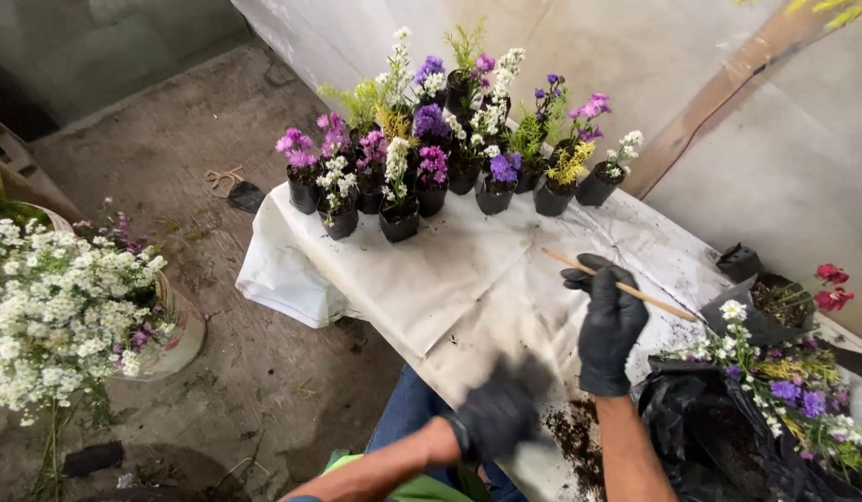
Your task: Transplanting small flowers into plastic pots using soil and a trowel
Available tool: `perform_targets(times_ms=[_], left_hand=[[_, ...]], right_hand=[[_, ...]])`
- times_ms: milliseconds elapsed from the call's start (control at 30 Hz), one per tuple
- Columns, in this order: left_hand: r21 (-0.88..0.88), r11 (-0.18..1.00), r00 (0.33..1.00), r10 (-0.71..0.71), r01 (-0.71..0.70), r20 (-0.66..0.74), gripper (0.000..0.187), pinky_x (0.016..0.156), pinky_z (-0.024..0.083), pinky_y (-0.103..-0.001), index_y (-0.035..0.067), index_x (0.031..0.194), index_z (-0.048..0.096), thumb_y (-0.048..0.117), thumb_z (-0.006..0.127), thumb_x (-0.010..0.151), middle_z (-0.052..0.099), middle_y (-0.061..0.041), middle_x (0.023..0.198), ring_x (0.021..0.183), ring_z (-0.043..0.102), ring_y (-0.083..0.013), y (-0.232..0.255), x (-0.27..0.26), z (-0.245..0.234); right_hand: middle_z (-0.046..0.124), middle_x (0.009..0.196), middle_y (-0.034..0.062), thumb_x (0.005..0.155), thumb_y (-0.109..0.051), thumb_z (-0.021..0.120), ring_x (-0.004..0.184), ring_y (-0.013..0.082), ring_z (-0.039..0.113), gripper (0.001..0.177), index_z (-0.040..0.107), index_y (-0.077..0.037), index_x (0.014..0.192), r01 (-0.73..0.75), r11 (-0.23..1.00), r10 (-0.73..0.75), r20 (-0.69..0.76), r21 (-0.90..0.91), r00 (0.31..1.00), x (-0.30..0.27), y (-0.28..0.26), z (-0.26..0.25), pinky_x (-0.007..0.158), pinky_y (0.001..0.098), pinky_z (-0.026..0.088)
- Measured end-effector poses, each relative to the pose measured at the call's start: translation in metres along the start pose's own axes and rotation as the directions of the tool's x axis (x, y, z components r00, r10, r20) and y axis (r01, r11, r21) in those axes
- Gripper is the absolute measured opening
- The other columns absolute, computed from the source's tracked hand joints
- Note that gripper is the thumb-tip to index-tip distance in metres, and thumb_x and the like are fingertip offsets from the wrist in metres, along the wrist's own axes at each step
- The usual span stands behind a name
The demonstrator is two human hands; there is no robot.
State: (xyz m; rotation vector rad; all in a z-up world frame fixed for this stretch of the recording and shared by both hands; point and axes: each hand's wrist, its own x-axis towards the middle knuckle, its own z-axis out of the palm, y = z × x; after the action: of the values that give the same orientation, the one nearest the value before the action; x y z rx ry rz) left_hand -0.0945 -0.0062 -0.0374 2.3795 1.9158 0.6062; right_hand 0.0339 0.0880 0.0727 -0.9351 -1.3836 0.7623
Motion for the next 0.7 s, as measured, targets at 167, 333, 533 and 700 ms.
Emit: perform_targets(times_ms=[167,333,533,700], left_hand=[[-0.318,0.881,0.936,0.325,-0.351,-0.135,0.067,0.125,0.028,-0.050,0.006,0.159,0.018,0.042,0.041,0.107,0.026,-0.023,0.161,0.141,0.049,-0.0378,0.020,-0.008,0.055],[0.131,0.970,0.965,0.222,-0.204,-0.141,0.063,0.122,0.021,-0.063,-0.008,0.153,0.036,0.031,0.038,0.105,0.038,-0.034,0.156,0.149,0.032,-0.0475,-0.104,0.077,0.095],[-0.069,0.997,0.999,-0.031,0.030,-0.020,0.121,0.120,0.005,-0.069,-0.009,0.149,0.027,0.080,0.065,0.077,0.030,-0.033,0.153,0.139,0.029,-0.0503,-0.029,0.100,0.081],[-0.302,0.845,0.896,0.433,-0.440,-0.094,0.061,0.119,0.016,-0.070,0.013,0.152,0.041,0.048,0.050,0.103,0.022,-0.016,0.169,0.158,0.016,-0.0369,0.017,0.155,0.108]], right_hand=[[0.071,0.104,0.0213,0.115,-0.019,0.047,0.087,0.0293,0.074,0.030,0.065,0.004,0.121,0.075,0.997,-0.076,0.018,0.024,0.997,-0.011,-0.046,-0.029,0.082,0.0363,0.064],[0.071,0.097,0.0209,0.114,-0.019,0.045,0.080,0.0284,0.072,0.033,0.066,0.007,0.117,0.059,0.998,-0.060,-0.044,-0.031,0.997,-0.045,-0.056,-0.065,0.081,0.0381,0.063],[0.071,0.089,0.0196,0.113,-0.030,0.043,0.085,0.0304,0.070,0.042,0.064,0.006,0.113,0.008,0.983,-0.030,-0.118,-0.182,0.993,-0.085,-0.054,-0.087,0.093,0.0460,0.058],[0.068,0.081,0.0137,0.114,-0.017,0.039,0.081,0.0272,0.068,0.032,0.064,0.003,0.109,-0.011,0.961,-0.070,-0.280,-0.277,0.957,-0.117,-0.066,-0.103,0.088,0.0395,0.057]])
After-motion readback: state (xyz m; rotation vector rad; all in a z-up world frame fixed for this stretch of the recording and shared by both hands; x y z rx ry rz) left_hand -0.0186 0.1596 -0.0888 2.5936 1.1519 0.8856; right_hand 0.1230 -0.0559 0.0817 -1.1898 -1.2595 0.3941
